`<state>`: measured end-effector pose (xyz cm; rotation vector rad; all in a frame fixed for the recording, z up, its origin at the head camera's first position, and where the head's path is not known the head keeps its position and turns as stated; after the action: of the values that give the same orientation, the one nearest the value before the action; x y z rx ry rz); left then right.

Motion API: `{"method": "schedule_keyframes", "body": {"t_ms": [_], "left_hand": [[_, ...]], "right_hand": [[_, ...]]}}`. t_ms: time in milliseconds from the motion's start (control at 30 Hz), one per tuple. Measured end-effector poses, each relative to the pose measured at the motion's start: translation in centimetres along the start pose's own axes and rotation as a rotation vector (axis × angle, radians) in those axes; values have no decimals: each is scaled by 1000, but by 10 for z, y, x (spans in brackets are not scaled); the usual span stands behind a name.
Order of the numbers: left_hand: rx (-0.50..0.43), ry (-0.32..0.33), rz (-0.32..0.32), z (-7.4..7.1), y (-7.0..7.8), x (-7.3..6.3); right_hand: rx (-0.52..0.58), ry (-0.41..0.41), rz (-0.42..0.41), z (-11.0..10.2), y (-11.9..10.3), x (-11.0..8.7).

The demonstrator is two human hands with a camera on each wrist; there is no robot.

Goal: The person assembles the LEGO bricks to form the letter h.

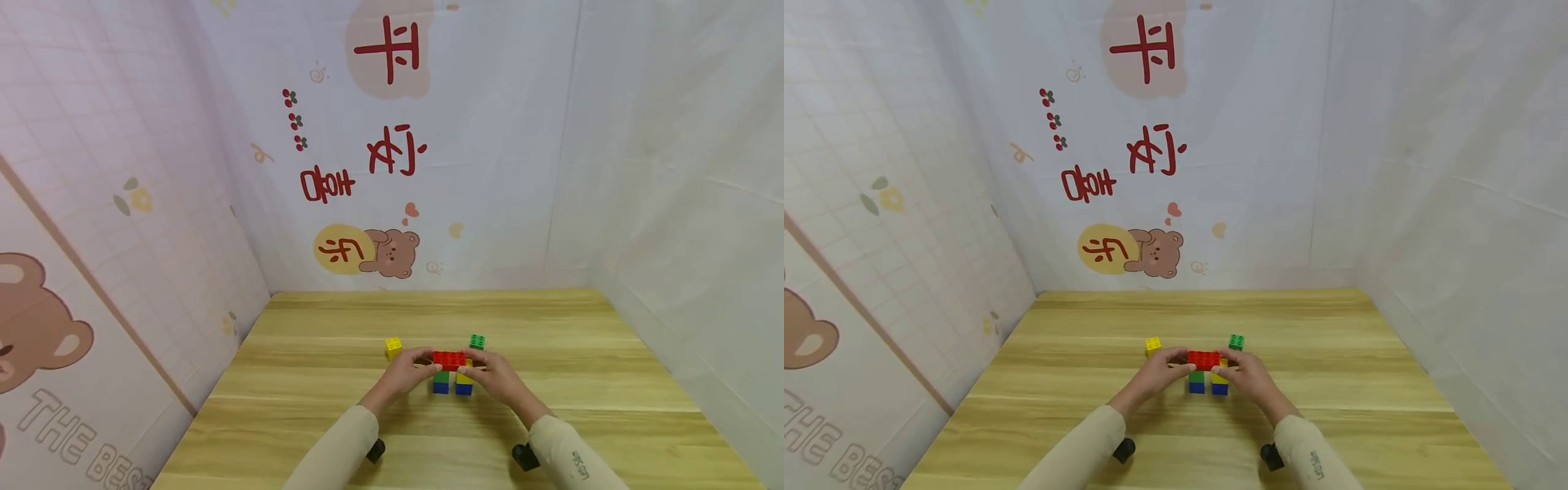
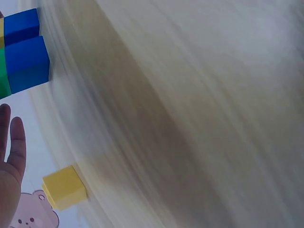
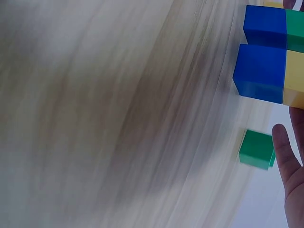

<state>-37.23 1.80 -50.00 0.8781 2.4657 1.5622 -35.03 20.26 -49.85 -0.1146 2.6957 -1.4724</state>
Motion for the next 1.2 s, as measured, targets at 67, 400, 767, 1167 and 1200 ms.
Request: {"method": "schedule_keyframes", "body": {"t_ms": [67,400,767,1167,1200], "left_hand": [[-17,16,-9,-4,-3,-2],[-74,64,-15,-20,-10,-14],[-53,73,-16,-30,-17,-25],[-58,76,7,-32,-19,-28],[-59,75,5,-31,-19,-28]], "right_hand": [[0,-3,-7,5,-3,2],[17,-13,-3,22,-13,6],[17,-3,0,38,-21,9],[22,19,7,41,-21,10],[29,23,10,41,-21,9]]}}
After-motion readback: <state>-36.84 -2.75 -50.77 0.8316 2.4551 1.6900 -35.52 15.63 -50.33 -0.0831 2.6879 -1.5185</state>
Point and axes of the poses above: each hand's wrist, its own x-axis towards the middle knuckle, its own z-axis out of the palm, y = z × x, the point moved 8 cm from there along x, towards the middle knuckle, and after that the axes turned 10 degrees about z, right-handed, at the moved point
